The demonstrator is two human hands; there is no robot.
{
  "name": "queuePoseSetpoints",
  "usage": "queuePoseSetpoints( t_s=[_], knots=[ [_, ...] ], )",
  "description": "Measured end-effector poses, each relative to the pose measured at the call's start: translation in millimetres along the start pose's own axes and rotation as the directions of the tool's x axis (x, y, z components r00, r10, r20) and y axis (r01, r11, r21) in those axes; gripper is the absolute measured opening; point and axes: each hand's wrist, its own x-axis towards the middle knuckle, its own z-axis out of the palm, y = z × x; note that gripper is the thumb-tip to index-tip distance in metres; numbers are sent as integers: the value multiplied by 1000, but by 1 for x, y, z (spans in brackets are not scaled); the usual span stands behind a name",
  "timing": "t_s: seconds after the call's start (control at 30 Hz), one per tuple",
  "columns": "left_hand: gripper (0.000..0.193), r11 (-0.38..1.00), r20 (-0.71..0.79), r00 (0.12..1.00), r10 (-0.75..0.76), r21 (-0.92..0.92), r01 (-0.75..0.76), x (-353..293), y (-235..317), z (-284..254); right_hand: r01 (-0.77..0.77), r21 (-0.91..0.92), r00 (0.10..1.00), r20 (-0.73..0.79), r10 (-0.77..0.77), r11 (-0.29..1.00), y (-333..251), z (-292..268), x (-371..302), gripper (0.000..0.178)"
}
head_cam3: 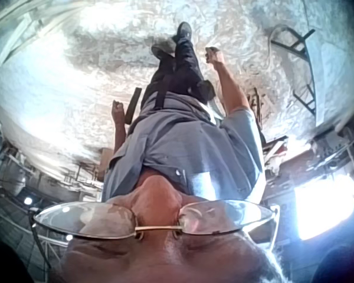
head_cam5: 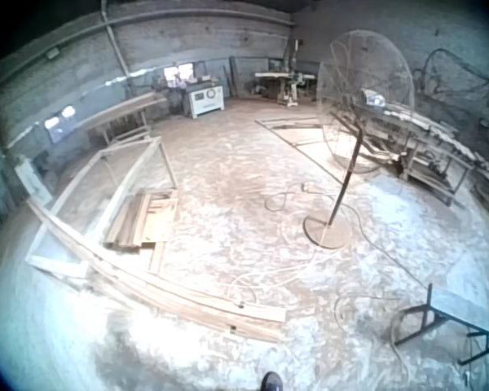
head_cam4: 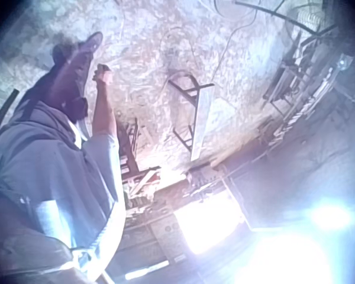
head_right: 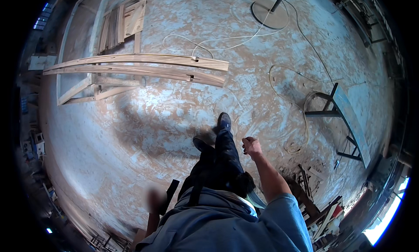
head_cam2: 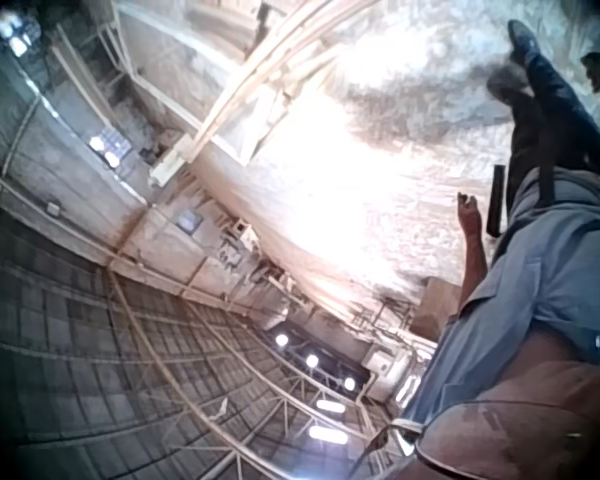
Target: The person assembles a wooden frame by aligning long planks on a workbench and inserting wooden dowels into pre-drilled holes. They use a chisel to tap the dowels into place and later apply a white substance from a container to the joints.
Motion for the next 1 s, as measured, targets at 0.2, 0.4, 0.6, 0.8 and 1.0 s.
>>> queuePoseSetpoints(
  t_s=[0.2, 0.4, 0.6, 0.8, 1.0],
  knots=[
    [60, 1000, -5, 1000, 7, -25, -7, 1, -4, 0, 1, -1, 1000, -2, -1, 1000, 4, 0, 1, 26],
    [59, 999, 5, 1000, 7, -36, -7, 3, -9, 0, 6, -3, 1000, -2, -6, 1000, 10, 0, 1, 32],
    [58, 999, -12, 1000, 28, -24, -28, 7, -14, 0, 8, 12, 1000, 6, -8, 1000, 18, -1, 7, 32],
    [58, 999, -10, 999, 39, 1, -39, 9, -10, -3, 10, 29, 1000, 13, -10, 1000, 18, -3, 5, 31],
    [58, 999, 1, 999, 44, -32, -44, 11, 2, -6, 12, 62, 1000, 3, -12, 998, 20, -5, 2, 31]
  ],
)
